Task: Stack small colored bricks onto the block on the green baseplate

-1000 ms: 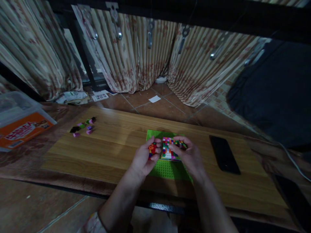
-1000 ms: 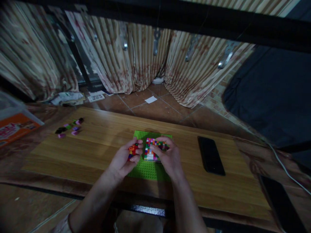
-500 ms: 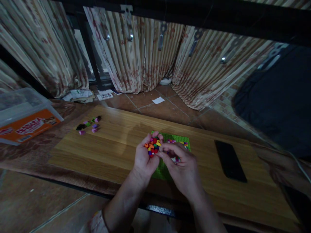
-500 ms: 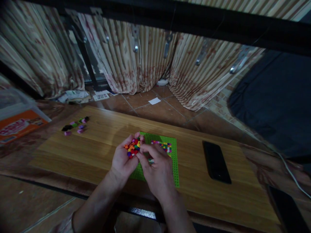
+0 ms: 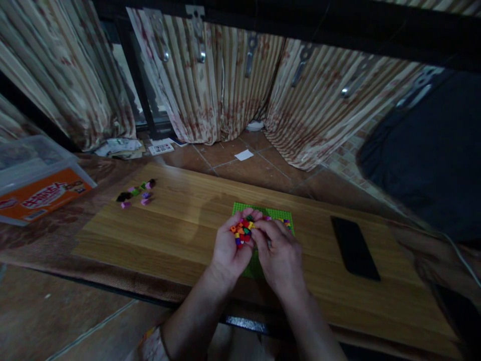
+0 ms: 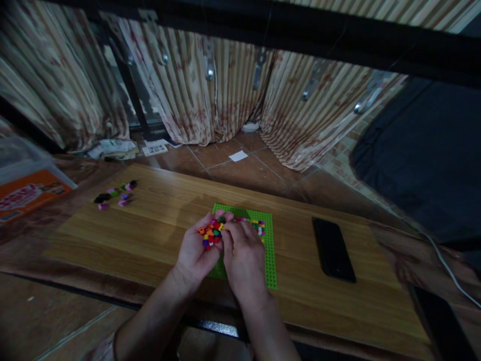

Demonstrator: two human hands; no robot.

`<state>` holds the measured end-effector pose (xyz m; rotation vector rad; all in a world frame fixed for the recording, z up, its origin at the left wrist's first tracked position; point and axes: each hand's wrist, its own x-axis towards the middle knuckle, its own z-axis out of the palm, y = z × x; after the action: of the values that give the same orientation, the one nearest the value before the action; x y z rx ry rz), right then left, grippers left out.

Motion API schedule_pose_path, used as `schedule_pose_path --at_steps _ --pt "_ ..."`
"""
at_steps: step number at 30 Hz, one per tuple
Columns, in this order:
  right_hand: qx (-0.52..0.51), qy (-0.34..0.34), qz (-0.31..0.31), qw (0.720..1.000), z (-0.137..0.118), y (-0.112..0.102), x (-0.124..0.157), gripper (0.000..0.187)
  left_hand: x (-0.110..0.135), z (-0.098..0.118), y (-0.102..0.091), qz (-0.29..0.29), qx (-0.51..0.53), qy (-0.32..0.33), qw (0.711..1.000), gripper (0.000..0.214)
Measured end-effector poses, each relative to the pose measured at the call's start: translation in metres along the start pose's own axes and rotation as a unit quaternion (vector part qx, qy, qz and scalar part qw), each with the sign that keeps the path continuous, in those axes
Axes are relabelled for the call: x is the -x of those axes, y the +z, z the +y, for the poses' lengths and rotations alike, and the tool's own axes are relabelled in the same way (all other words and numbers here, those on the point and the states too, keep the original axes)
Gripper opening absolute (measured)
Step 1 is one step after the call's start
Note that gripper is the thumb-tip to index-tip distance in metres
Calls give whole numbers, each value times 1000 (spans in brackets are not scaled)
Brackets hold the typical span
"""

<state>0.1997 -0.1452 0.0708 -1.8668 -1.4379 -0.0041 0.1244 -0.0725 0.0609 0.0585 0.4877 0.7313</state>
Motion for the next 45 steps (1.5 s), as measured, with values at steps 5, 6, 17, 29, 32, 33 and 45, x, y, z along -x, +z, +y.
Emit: schedule_pose_path --at_steps 5,6,17,29,32,33,45 --pt "-31 34 -13 999 -1 -14 -3 12 1 1 3 15 39 1 999 18" --pt "-38 43 -14 998 -1 -16 -4 11 1 1 3 20 46 2 999 17" --pt "-214 179 45 959 44 -41 -3 17 -3 8 2 41 64 27 997 19" --pt "-31 41 -3 999 46 -36 -1 12 -7 4 0 61 44 30 997 23" --pt "-30 49 12 998 52 -28 2 9 -8 4 0 64 41 30 997 22" --pt "-35 58 14 998 55 -25 3 9 -8 4 0 65 41 30 997 22" --pt "-229 196 22 953 65 -6 2 13 -9 -1 -3 68 27 0 997 21"
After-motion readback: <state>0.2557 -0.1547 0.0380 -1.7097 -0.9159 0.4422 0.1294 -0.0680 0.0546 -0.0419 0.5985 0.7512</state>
